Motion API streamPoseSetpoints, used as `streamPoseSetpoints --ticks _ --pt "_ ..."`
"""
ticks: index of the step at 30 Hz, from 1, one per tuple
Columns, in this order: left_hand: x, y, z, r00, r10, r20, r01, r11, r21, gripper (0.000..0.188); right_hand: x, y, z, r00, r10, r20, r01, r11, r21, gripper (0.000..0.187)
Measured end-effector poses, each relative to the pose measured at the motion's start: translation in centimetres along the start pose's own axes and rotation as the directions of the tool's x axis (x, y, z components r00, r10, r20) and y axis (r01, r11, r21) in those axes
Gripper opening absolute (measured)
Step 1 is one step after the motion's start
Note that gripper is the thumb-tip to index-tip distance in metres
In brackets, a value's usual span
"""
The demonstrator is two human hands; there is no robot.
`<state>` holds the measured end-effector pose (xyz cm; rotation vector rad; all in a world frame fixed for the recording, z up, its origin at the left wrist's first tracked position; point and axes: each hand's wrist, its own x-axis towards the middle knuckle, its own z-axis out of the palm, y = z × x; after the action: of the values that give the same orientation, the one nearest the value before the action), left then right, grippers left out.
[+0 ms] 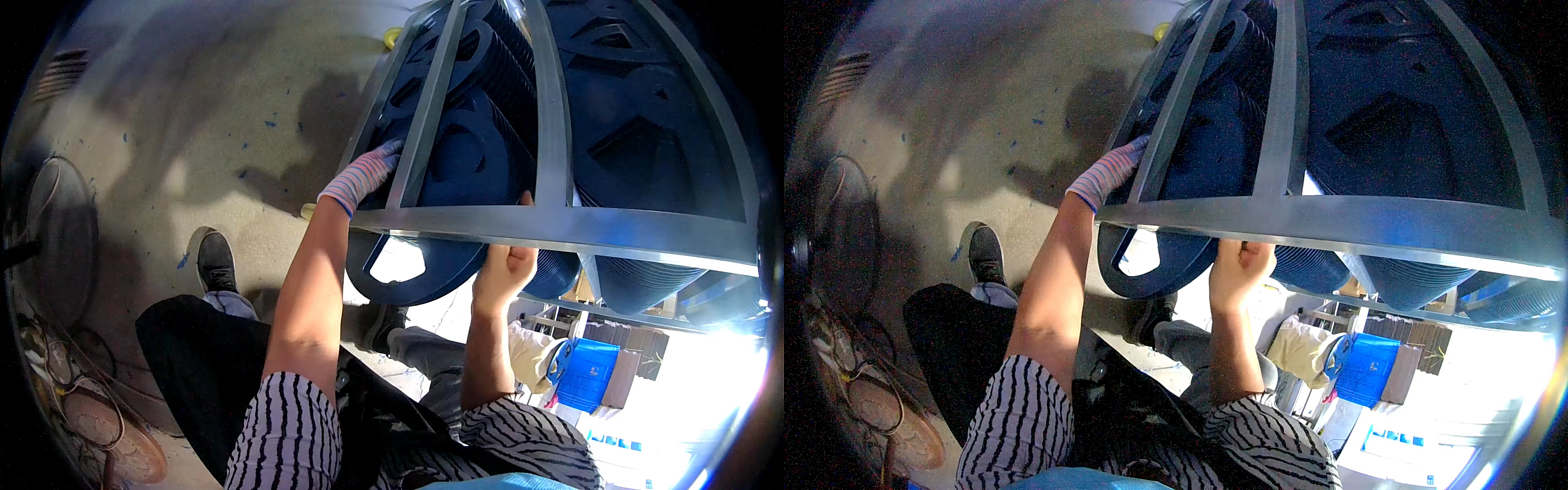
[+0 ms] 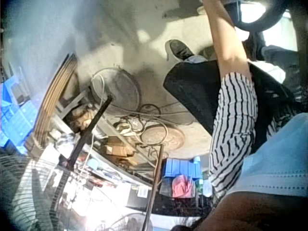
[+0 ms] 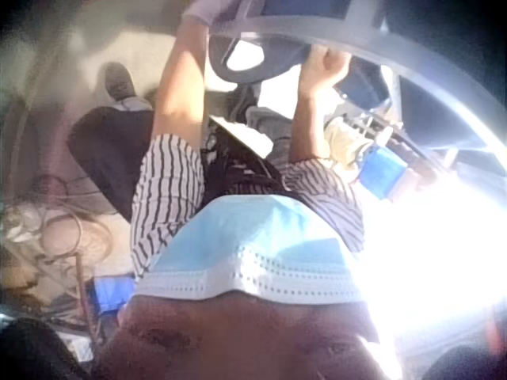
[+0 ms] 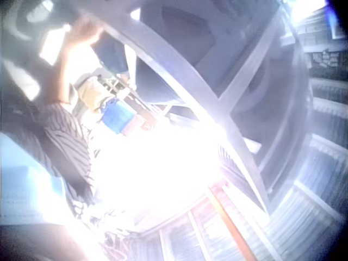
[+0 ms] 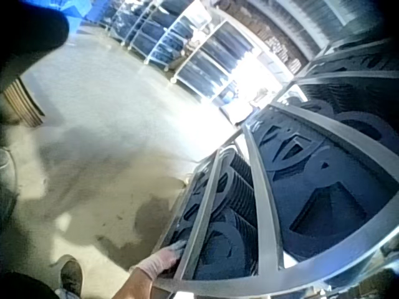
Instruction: The person picks up blue plastic spools from a table, wipes them with a cloth, and stacks them onto a metal rack. The person repeats this process for several spools.
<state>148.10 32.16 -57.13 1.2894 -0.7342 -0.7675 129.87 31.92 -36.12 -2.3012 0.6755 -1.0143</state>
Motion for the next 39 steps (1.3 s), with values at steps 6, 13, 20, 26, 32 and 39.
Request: streamPoseSetpoints --ticks 6,13,20,26,32,39 --pt "0.0 1.0 0.3 0.987 -0.154 0.045 0.156 0.987 -0.044 0.047 0.7 -1.4 0.7 0.998 -0.053 -0.022 0.053 0.998 0.013 0.007" --pt "1.1 0.1 0.2 0.995 -0.1 0.018 0.101 0.992 -0.075 0.049 2.3 -0.9 1.2 0.967 -0.251 -0.034 0.243 0.957 -0.16 0.005" --pt "1.0 0.8 0.2 0.992 -0.125 0.032 0.126 0.991 -0.05 0.058 3.6 2.8 0.8 0.989 -0.142 0.039 0.131 0.969 0.211 0.008" --pt "1.2 0.9 1.0 0.985 -0.175 -0.001 0.175 0.984 -0.032 0.051 11.0 13.0 -0.5 0.841 -0.53 0.112 0.527 0.848 0.053 0.028" --pt "1.6 -3.7 0.2 0.995 0.058 -0.082 -0.048 0.992 0.113 0.054 11.0 7.0 3.8 0.941 -0.339 0.005 0.321 0.885 -0.337 0.033" --pt "0.9 -2.2 1.2 0.984 -0.179 0.018 0.179 0.984 0.028 0.057 11.8 6.2 4.9 0.973 -0.202 -0.108 0.15 0.919 -0.365 0.021"
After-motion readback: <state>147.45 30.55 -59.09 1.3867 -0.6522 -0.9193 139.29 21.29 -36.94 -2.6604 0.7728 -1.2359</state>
